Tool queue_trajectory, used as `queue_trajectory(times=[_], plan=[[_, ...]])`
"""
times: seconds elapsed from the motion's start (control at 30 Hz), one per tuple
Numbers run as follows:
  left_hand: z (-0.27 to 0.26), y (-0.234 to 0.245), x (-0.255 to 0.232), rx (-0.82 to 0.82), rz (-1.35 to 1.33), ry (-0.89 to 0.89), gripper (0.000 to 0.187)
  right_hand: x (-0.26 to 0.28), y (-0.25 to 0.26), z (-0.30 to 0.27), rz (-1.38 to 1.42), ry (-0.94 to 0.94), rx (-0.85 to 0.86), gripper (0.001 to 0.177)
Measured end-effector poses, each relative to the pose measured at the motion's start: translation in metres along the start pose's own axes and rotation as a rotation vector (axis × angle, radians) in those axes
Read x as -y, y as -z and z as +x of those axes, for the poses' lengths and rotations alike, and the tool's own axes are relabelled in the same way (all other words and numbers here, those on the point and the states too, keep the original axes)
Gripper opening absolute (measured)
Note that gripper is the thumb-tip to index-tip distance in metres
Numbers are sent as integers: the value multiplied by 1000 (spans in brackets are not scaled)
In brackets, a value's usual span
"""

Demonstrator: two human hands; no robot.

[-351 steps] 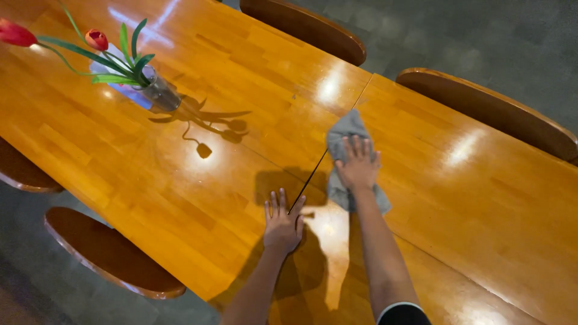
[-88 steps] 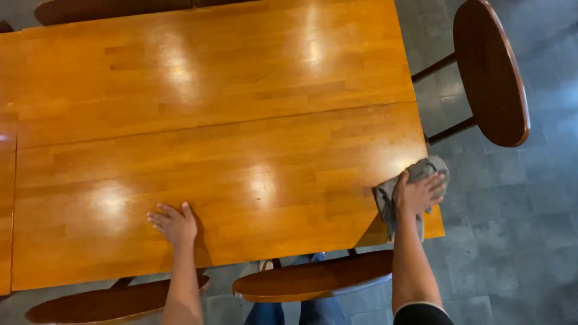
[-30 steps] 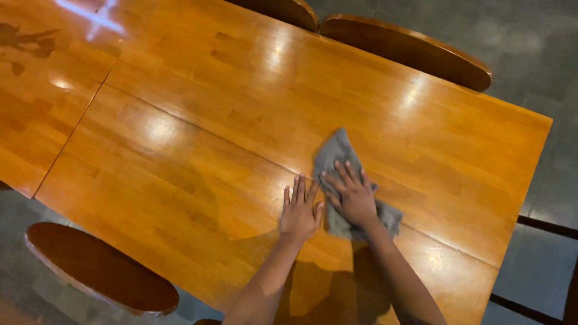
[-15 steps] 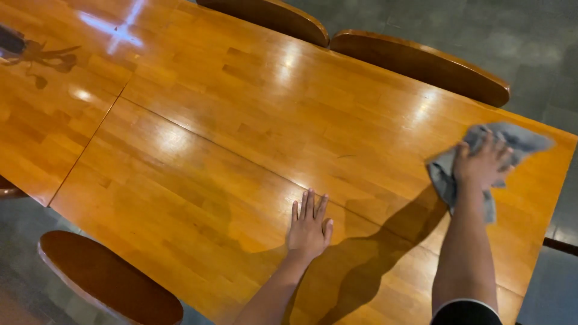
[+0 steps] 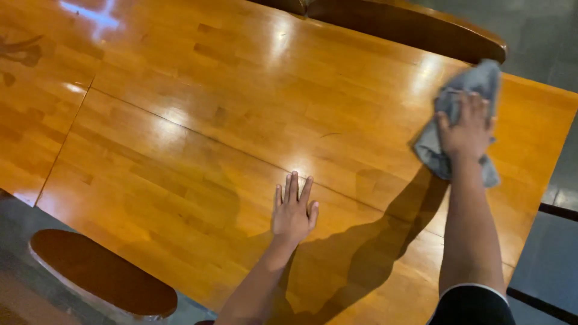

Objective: The person is wiping down a large wooden dining table and wooden chairs with a cleaning cloth.

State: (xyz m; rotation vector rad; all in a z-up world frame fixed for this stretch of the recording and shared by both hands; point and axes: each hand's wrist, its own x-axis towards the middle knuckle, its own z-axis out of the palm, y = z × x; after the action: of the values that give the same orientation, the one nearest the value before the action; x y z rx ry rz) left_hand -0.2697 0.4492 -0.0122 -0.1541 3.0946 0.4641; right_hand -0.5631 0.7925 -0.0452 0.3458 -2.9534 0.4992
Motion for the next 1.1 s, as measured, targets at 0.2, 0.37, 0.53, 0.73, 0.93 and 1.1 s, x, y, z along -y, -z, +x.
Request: queue_trajectory(times=[0.2,0.37,0.53,0.73,0.93,1.1], plan=[[1,-4,1,54,55,-7,70,-83,50,-101,-36,-555,-223,72],[-1,-6,1,43,45,30,70,-43,71,-249,-46,-466,-177,73],[-2,-19,8,110,67,9,67,42,83,-446,-104,-457,-104,73],[-15,-23,35,191,-72,-100,64,84,74,-583,-144,-443,-80,75],[-120,-14,113,219,-594,-135,58,109,39,-445,-109,-374,-75,77],[-221,48,161,129,-570,49,55,265,-25,-319,-12,-92,30,76]])
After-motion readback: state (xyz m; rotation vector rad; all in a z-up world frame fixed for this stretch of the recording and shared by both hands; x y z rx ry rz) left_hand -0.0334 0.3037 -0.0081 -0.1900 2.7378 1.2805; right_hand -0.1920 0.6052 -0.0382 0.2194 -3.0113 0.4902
